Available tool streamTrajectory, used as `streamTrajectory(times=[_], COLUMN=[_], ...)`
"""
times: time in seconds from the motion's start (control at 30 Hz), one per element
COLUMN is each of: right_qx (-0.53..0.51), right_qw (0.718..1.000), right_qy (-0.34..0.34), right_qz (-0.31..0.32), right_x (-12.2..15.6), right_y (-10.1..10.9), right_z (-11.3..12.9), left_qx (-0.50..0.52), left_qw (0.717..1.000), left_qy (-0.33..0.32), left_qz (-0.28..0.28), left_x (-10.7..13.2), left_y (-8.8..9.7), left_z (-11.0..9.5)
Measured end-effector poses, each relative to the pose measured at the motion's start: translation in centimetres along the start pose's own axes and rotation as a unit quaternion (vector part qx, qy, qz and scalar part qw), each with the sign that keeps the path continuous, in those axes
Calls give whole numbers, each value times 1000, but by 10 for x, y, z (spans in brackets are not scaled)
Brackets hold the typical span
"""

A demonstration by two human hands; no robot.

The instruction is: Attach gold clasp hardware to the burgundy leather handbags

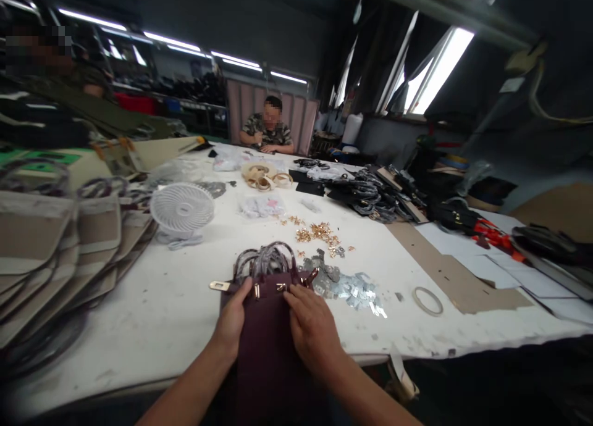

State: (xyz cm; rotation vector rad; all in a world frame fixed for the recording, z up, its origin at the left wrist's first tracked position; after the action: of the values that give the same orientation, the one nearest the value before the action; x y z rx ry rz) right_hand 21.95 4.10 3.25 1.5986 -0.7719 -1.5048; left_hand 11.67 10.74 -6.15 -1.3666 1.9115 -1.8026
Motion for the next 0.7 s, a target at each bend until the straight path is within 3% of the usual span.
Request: streamTrajectory(times=[0.07,0.17,0.23,0.33,0.47,0.6,0.7], right_qx=[-23,-22,-22,-48,-116,-218,-357], right_qw=[998,998,999,997,987,966,932], right_qy=[-19,-17,-12,-10,16,36,16], right_qz=[-56,-54,-41,-56,-111,-134,-56], right_x=[10,16,12,-1,-29,-59,-86], right_y=[29,56,67,83,117,163,174], right_z=[0,25,51,86,124,150,158], left_qx=[24,27,25,30,17,-15,-41], left_qw=[999,997,995,983,936,920,895], left_qy=[33,24,-24,-151,-321,-336,-365], left_qz=[20,72,94,100,144,202,254], left_x=[21,52,72,110,184,235,259], left_y=[-13,-40,-57,-77,-101,-124,-136], left_z=[4,-1,-14,-45,-81,-88,-100])
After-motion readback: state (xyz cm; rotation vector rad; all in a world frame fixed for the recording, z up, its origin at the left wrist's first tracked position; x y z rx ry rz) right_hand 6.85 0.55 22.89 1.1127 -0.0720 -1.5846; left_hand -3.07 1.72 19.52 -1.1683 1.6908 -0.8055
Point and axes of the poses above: each hand's wrist, its own x-axis away from the middle knuckle, its own y-axis out of the back of the hand, z = x × y, the point moved 10 cm from there along -x, towards the middle knuckle, and after that the axes turned 15 degrees about x, right-handed, at the moved point
